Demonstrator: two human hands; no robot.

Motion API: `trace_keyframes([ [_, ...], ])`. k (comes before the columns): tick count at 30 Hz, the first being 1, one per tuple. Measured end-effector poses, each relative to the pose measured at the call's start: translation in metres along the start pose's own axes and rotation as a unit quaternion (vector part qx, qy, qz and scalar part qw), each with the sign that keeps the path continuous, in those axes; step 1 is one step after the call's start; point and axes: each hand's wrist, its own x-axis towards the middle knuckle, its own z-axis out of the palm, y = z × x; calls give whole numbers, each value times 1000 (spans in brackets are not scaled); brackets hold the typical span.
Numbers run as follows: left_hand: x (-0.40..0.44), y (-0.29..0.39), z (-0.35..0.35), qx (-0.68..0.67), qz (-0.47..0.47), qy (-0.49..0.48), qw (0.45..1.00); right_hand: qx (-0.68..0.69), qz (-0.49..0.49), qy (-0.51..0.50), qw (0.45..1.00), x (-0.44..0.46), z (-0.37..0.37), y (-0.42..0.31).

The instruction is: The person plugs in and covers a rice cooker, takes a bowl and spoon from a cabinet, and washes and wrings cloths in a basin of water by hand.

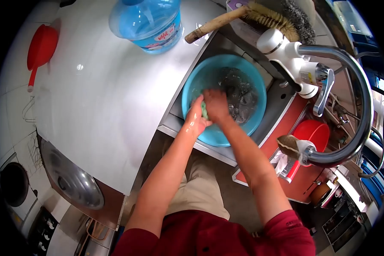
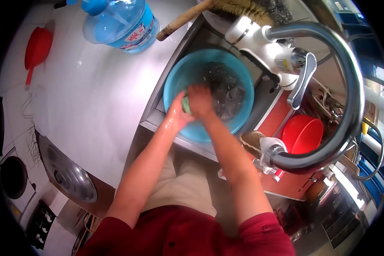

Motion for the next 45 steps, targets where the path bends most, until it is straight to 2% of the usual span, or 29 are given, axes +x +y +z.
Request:
trace_keyframes([
  [1,19,-6,-10,-77,-39,-50,995,-3,-1,0,1000,-7,-3,-8],
  [2,30,-14,-17,-152,-81,-98,980,83,81,-20,993,-15,-12,-21],
  [3,26,-14,-14,-128,-42,-111,985,166,162,-38,972,-21,-22,-33],
  [4,26,-11,-10,-129,-43,-114,984,163,161,-37,973,-27,-34,-40],
  [6,9,5,1,-86,-68,-78,991,382,197,39,902,-46,-64,-59],
  [7,31,1,-3,-82,-83,-87,989,498,254,2,829,-51,-88,-72],
  [10,17,10,7,40,-75,-115,990,552,195,61,809,-72,-85,-95],
  [11,4,15,13,43,-80,-117,989,552,198,61,808,-70,-84,-99],
  [12,6,11,14,45,-83,-116,989,490,161,118,849,-66,-84,-102],
  [13,6,8,17,-8,-30,-141,990,423,122,173,881,-62,-84,-103],
  [14,9,9,20,-62,26,-166,984,424,122,173,881,-55,-82,-100],
  [16,19,11,15,-38,51,-154,986,410,151,264,860,-38,-76,-92],
  [18,16,11,17,6,97,-137,986,393,121,292,863,-26,-72,-81],
  [20,17,17,16,-40,92,-117,988,315,44,326,890,-12,-73,-72],
  [22,34,20,-6,-69,91,-279,953,308,50,282,907,-7,-74,-68],
  [23,21,25,4,-73,108,-176,976,321,69,277,903,-1,-69,-67],
  [24,17,25,10,-72,115,-176,975,337,86,272,897,8,-61,-64],
  [25,11,19,12,-60,114,-111,985,344,167,274,883,8,-30,-45],
  [26,4,13,12,-46,110,-46,992,347,169,271,881,2,-30,-39],
  [29,-7,3,13,56,119,-32,991,333,193,211,898,-16,-37,-10],
  [31,-4,-1,1,178,130,-37,975,355,346,202,845,-47,-17,7],
  [32,7,-4,-6,179,130,-40,974,353,346,205,845,-68,-2,22],
  [34,31,-9,-12,354,216,17,910,218,323,97,916,-103,11,45],
  [36,40,-11,-13,425,206,7,881,153,305,49,939,-114,-17,46],
  [37,50,-17,-14,507,236,56,827,159,194,78,965,-101,-51,32],
  [38,56,-23,-14,584,263,103,761,201,246,-36,947,-99,-29,40],
  [39,46,-18,-6,587,264,101,759,174,219,-6,960,-95,-24,20],
  [41,9,-8,11,470,124,8,874,152,193,23,969,-84,-21,-11],
  [45,-2,-6,4,459,79,6,885,259,252,-126,924,-47,-63,-39],
])
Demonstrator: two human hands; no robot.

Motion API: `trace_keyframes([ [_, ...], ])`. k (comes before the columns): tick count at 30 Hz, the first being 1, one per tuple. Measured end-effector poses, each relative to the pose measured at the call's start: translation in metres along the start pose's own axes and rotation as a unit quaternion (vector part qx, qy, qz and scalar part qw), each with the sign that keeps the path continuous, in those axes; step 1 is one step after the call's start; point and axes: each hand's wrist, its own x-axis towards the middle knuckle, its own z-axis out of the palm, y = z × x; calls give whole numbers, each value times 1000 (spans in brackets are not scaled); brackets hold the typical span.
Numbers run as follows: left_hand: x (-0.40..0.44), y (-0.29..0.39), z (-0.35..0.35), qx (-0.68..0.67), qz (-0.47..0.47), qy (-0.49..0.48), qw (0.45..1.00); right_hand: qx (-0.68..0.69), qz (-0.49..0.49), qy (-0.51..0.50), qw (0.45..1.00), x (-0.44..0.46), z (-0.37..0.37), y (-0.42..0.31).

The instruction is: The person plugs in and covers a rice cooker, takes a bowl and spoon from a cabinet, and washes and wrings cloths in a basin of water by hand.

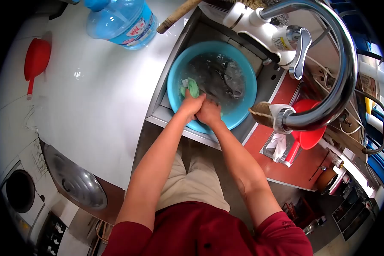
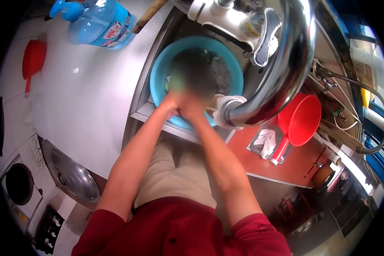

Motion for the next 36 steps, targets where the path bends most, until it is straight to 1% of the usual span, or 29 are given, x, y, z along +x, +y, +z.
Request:
trace_keyframes([
  [1,0,-2,-4,-128,-4,-58,990,-11,14,-47,999,-8,-12,-16],
  [2,0,-1,-7,-254,-6,-118,960,44,-17,2,999,-19,-19,-28],
  [3,1,2,-10,-375,-8,-176,910,150,-164,104,969,-22,-8,-21],
  [4,4,7,-19,-414,-37,-209,885,169,-187,143,957,-29,4,-15],
  [5,7,7,-24,-414,-36,-211,885,187,-210,181,942,-42,5,-25],
  [6,2,14,-28,-451,-76,-296,839,186,-212,181,942,-51,-1,-38],
  [9,-42,41,-15,-441,-60,-266,855,221,-185,183,940,-64,-9,-60],
  [11,-62,52,-9,-452,56,-202,867,224,-250,266,904,-58,-5,-61],
  [12,-56,50,-10,-451,57,-201,868,225,-250,266,903,-53,-6,-61],
  [13,-46,41,-12,-458,12,-242,855,229,-246,291,896,-47,-6,-60],
  [15,-29,33,-12,-465,-29,-283,838,230,-243,316,888,-34,-8,-58],
  [17,-13,24,-14,-461,13,-232,856,260,-256,364,857,-19,-6,-58],
  [18,-6,18,-15,-459,33,-205,864,203,-268,396,854,-11,-8,-55],
  [19,2,15,-15,-456,55,-178,870,203,-268,396,855,-5,-9,-52],
  [21,-5,19,-17,-449,96,-123,880,261,-206,342,879,0,-11,-51],
  [22,-11,20,-12,-426,57,-85,899,278,-212,335,875,7,-9,-42],
  [23,-18,27,-10,-427,59,-83,899,279,-215,333,875,15,-7,-34],
  [25,-31,25,-3,-257,32,-49,965,298,-134,256,910,18,-5,-15],
  [26,-35,19,3,-190,66,-75,977,296,-134,257,910,15,-16,-4],
  [27,-31,14,6,-189,67,-74,977,207,-60,191,958,13,-30,8],
  [28,-27,8,9,-140,33,-75,987,112,16,119,986,10,-39,15],
  [29,-26,6,12,-93,1,-78,993,109,14,119,987,8,-33,31],
  [30,-32,14,9,-83,4,12,996,52,-33,95,994,7,-17,59],
  [31,-10,4,3,-137,20,57,989,-5,-76,73,994,2,-11,78],
  [32,-15,12,-5,-155,7,35,987,-8,-72,76,994,-6,-15,83],
  [33,-22,17,-11,-173,-10,17,985,-100,-76,-21,992,-14,-14,86],
  [34,-21,12,-10,-172,-13,19,985,-143,-78,-70,984,-13,-7,86],
  [35,-17,6,-8,-134,-4,22,991,-184,-84,-118,972,-11,1,87],
  [36,-16,5,-6,-95,7,26,995,-186,-25,-52,981,1,20,86],
])
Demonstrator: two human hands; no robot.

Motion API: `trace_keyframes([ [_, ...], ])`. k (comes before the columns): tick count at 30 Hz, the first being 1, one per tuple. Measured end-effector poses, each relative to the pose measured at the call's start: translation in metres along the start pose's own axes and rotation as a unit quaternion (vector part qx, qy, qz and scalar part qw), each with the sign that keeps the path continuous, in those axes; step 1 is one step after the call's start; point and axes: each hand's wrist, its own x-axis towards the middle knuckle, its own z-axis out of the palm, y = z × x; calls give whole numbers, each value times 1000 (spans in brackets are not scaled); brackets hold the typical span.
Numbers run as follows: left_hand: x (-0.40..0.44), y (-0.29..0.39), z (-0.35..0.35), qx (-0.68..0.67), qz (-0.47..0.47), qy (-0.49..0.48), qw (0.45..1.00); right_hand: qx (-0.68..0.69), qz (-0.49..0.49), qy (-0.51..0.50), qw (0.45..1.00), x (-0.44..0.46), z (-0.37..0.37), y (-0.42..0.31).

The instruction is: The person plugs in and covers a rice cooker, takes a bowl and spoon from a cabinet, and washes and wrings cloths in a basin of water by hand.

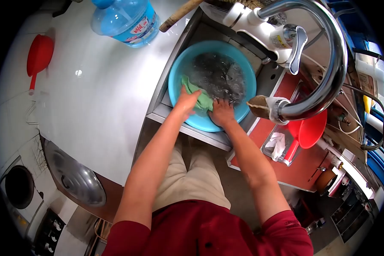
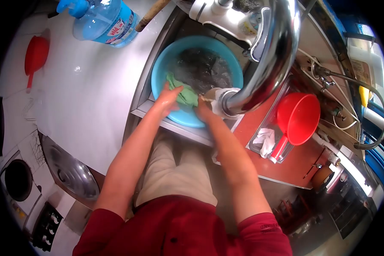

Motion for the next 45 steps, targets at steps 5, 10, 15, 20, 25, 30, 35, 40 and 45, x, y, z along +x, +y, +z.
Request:
trace_keyframes([
  [5,15,-15,5,-102,-46,15,994,145,25,152,977,5,-6,-76],
  [10,-15,40,-16,-278,-110,-151,942,311,-155,254,903,-48,-49,-104],
  [15,-33,56,4,-323,12,-184,928,306,-210,356,857,-66,-81,-134],
  [20,8,31,-1,-423,45,-423,800,379,-158,459,787,-28,-84,-129],
  [25,25,14,13,-435,64,-269,857,401,-143,454,783,-1,-88,-108],
  [30,-11,14,23,-196,76,5,978,496,-30,291,817,10,-77,-79],
  [35,-6,11,-6,-63,27,33,997,398,-40,204,894,-9,-51,-34],
  [40,-8,13,-6,27,-21,-41,999,33,-7,19,999,2,13,-8],
  [45,-14,5,-1,-26,-32,-16,999,98,52,84,990,-2,-31,-79],
])
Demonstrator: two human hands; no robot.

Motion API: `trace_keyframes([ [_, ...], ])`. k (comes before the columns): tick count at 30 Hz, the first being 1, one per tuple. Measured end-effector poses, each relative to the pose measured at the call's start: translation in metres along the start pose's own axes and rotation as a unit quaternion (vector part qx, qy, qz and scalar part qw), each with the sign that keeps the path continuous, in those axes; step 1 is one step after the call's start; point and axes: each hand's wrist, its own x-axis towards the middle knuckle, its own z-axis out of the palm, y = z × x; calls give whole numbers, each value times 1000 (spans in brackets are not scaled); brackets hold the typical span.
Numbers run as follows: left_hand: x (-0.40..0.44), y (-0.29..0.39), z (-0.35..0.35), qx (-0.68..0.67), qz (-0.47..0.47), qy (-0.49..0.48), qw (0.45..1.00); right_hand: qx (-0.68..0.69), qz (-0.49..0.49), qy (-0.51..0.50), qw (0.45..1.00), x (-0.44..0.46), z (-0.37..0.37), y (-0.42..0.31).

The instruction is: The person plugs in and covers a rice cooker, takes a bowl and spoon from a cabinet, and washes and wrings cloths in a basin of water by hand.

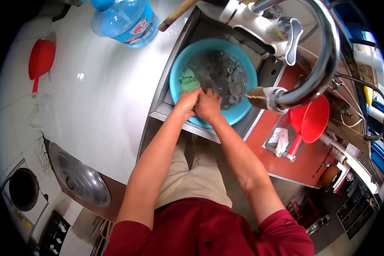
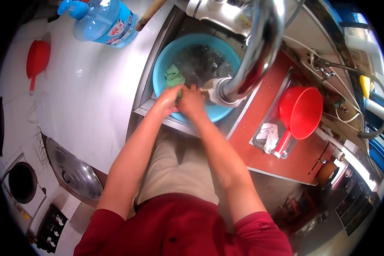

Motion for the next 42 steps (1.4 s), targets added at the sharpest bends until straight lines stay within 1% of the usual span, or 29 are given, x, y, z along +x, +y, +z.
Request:
trace_keyframes([
  [1,4,-1,-5,-104,3,-73,992,23,-64,64,996,-8,-10,-2],
  [2,9,-5,-9,-207,5,-143,968,47,-128,126,983,-16,-17,-4],
  [3,16,1,-8,-280,-31,-157,947,45,-128,126,983,-26,-28,-7],
  [5,18,11,-5,-301,-52,-183,934,157,-295,107,936,-44,-58,-8],
  [6,0,30,0,-323,-74,-204,921,152,-296,111,936,-52,-71,-9],
  [7,-21,45,7,-309,-109,-174,929,204,-307,78,926,-61,-82,-12],
  [8,-16,45,7,-309,-107,-175,929,258,-314,43,913,-69,-89,-15],
  [10,2,42,10,-272,-80,-188,940,273,-325,52,904,-77,-97,-23],
  [11,-20,50,25,-267,73,-105,955,250,-327,121,903,-81,-96,-33],
  [12,-24,49,26,-265,70,-107,956,228,-324,188,899,-85,-93,-40],
  [13,-28,47,26,-320,40,-201,925,212,-319,245,891,-75,-81,-38],
  [14,-29,46,23,-372,13,-291,881,213,-317,245,891,-67,-76,-39],
  [15,13,18,16,-396,55,-407,822,291,-294,273,868,-59,-73,-42],
  [16,30,13,18,-393,56,-405,824,369,-269,298,838,-51,-71,-43],
  [17,35,8,25,-424,69,-364,826,349,-256,315,845,-46,-69,-41],
  [19,40,-2,33,-444,103,-213,864,386,-236,305,838,-39,-63,-38],
  [20,46,-3,34,-444,103,-214,864,421,-217,294,830,-35,-62,-36],
  [21,52,-4,34,-393,281,-314,817,374,-218,344,833,-29,-61,-34],
  [22,52,-15,32,-412,181,-204,869,375,-216,343,833,-27,-60,-29],
  [23,22,-4,38,-403,145,-129,895,382,-174,306,855,-27,-63,-26],
  [24,2,1,42,-389,134,-96,906,386,-132,268,873,-25,-65,-24],
  [26,-18,9,49,-368,118,-55,921,381,-132,260,877,-20,-59,-18],
  [29,-27,8,51,-356,117,-37,926,355,-148,273,882,-12,-50,-13],
  [31,-15,-2,46,-326,121,-49,936,416,-157,306,842,-9,-48,-14],
  [32,-14,-2,45,-296,126,-64,945,417,-156,303,843,-4,-43,-12],
  [36,-16,-9,47,-276,138,-43,950,448,-117,293,837,2,-38,-5],
  [38,-14,-11,49,-235,184,-41,953,462,-109,300,828,5,-40,-3],
  [40,-10,-14,53,-228,194,-38,953,459,-98,299,831,5,-42,1],
  [42,-1,-22,53,-220,205,-28,953,489,-91,285,819,5,-45,1],
])
